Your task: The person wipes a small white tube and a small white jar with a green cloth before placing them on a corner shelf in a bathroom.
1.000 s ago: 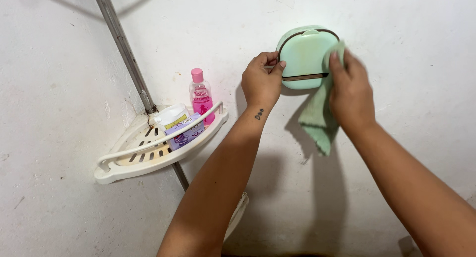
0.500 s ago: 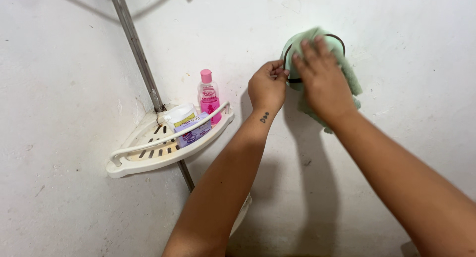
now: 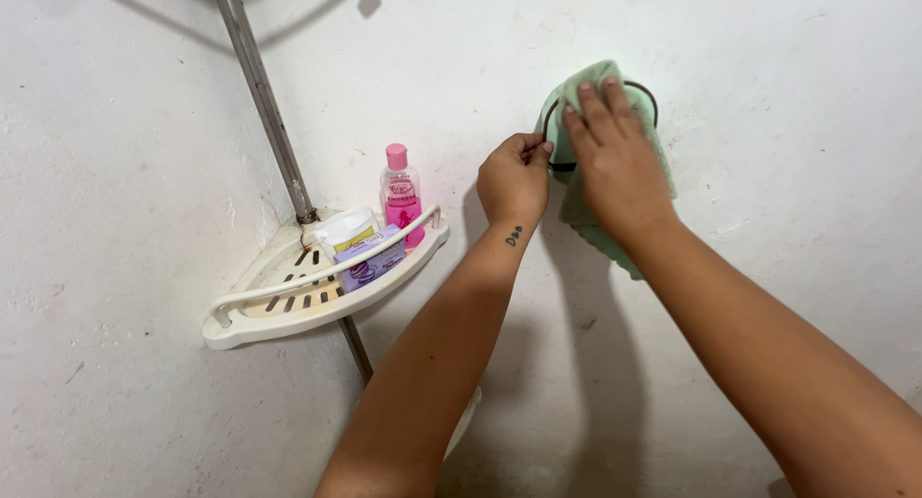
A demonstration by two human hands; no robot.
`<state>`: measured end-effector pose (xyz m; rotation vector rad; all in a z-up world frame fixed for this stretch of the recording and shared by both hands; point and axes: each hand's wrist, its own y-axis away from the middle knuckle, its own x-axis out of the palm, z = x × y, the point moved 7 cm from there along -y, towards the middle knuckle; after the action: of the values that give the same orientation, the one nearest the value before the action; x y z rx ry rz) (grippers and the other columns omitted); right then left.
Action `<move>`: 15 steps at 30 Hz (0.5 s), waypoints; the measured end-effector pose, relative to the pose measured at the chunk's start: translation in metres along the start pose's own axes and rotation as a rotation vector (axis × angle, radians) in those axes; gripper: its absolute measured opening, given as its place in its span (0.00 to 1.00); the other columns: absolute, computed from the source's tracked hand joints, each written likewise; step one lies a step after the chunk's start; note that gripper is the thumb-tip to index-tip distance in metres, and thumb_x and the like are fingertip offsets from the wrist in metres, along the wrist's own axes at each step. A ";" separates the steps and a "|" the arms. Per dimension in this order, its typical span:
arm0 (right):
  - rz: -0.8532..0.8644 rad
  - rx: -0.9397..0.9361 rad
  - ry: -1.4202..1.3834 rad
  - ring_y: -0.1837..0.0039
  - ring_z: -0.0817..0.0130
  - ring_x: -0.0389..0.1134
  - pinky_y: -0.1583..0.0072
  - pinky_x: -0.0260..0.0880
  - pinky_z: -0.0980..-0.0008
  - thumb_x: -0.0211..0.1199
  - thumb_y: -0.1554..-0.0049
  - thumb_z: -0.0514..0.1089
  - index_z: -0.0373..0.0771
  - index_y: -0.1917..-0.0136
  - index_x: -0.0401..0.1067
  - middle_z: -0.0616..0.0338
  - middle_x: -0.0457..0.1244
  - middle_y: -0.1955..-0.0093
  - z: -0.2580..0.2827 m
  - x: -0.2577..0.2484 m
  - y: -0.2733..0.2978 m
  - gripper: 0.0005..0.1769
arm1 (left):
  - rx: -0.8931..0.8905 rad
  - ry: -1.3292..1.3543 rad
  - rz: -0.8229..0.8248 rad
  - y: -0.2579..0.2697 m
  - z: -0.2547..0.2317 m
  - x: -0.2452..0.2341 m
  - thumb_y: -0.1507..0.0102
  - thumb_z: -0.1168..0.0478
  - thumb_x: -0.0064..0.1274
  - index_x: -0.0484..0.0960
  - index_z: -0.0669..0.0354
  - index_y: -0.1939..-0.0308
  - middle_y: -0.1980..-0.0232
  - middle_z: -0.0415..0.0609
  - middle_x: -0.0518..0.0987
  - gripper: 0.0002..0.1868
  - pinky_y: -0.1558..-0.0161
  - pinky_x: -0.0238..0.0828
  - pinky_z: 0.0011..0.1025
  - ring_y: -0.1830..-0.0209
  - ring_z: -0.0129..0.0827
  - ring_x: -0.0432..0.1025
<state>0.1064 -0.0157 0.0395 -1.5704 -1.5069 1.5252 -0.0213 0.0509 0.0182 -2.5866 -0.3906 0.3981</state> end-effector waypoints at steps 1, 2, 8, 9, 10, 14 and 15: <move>0.010 -0.012 0.030 0.17 0.43 0.49 0.23 0.56 0.44 0.57 0.40 0.29 0.31 0.26 0.68 0.42 0.54 0.19 0.004 0.002 -0.002 0.28 | 0.007 0.001 -0.012 0.000 -0.001 -0.001 0.36 0.55 0.56 0.88 0.52 0.54 0.59 0.43 0.88 0.11 0.54 0.76 0.31 0.60 0.32 0.82; 0.020 -0.025 0.059 0.17 0.43 0.49 0.24 0.55 0.43 0.57 0.41 0.29 0.31 0.27 0.68 0.42 0.54 0.19 0.007 0.004 -0.004 0.28 | 0.013 0.003 -0.024 0.001 -0.002 -0.001 0.36 0.55 0.56 0.88 0.52 0.55 0.59 0.43 0.88 0.10 0.55 0.76 0.30 0.60 0.31 0.82; 0.098 -0.102 0.122 0.19 0.45 0.49 0.24 0.55 0.43 0.58 0.42 0.31 0.30 0.28 0.68 0.42 0.54 0.21 0.023 0.014 0.032 0.27 | -0.003 -0.024 -0.047 0.001 -0.005 -0.004 0.37 0.57 0.58 0.88 0.53 0.56 0.60 0.43 0.87 0.09 0.57 0.76 0.31 0.62 0.33 0.82; 0.089 -0.093 0.099 0.17 0.47 0.49 0.23 0.55 0.45 0.58 0.40 0.31 0.32 0.28 0.68 0.45 0.54 0.20 0.022 0.016 0.036 0.26 | -0.005 -0.034 -0.043 0.001 -0.006 -0.003 0.37 0.57 0.58 0.88 0.52 0.56 0.60 0.43 0.87 0.09 0.57 0.76 0.31 0.62 0.32 0.81; 0.078 -0.084 0.074 0.16 0.49 0.49 0.23 0.54 0.46 0.57 0.38 0.30 0.35 0.28 0.68 0.48 0.54 0.19 0.021 0.017 0.037 0.24 | -0.008 -0.046 -0.041 0.000 -0.007 -0.004 0.37 0.57 0.58 0.88 0.52 0.56 0.60 0.43 0.87 0.09 0.57 0.76 0.31 0.62 0.32 0.81; -0.058 -0.005 0.034 0.14 0.51 0.48 0.21 0.54 0.51 0.52 0.37 0.24 0.36 0.23 0.67 0.51 0.53 0.16 0.001 0.003 0.022 0.31 | -0.025 -0.041 -0.031 0.002 -0.008 -0.003 0.36 0.57 0.57 0.88 0.53 0.57 0.63 0.43 0.87 0.09 0.59 0.76 0.32 0.65 0.33 0.81; -0.032 0.041 -0.004 0.15 0.48 0.48 0.22 0.55 0.50 0.53 0.39 0.25 0.34 0.24 0.67 0.48 0.53 0.17 -0.006 0.001 0.015 0.30 | -0.013 -0.047 -0.035 0.002 -0.009 -0.003 0.37 0.56 0.58 0.88 0.53 0.57 0.63 0.43 0.87 0.09 0.60 0.75 0.32 0.65 0.33 0.81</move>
<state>0.1173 -0.0166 0.0270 -1.5146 -1.4866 1.5322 -0.0207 0.0446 0.0251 -2.5834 -0.4555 0.4457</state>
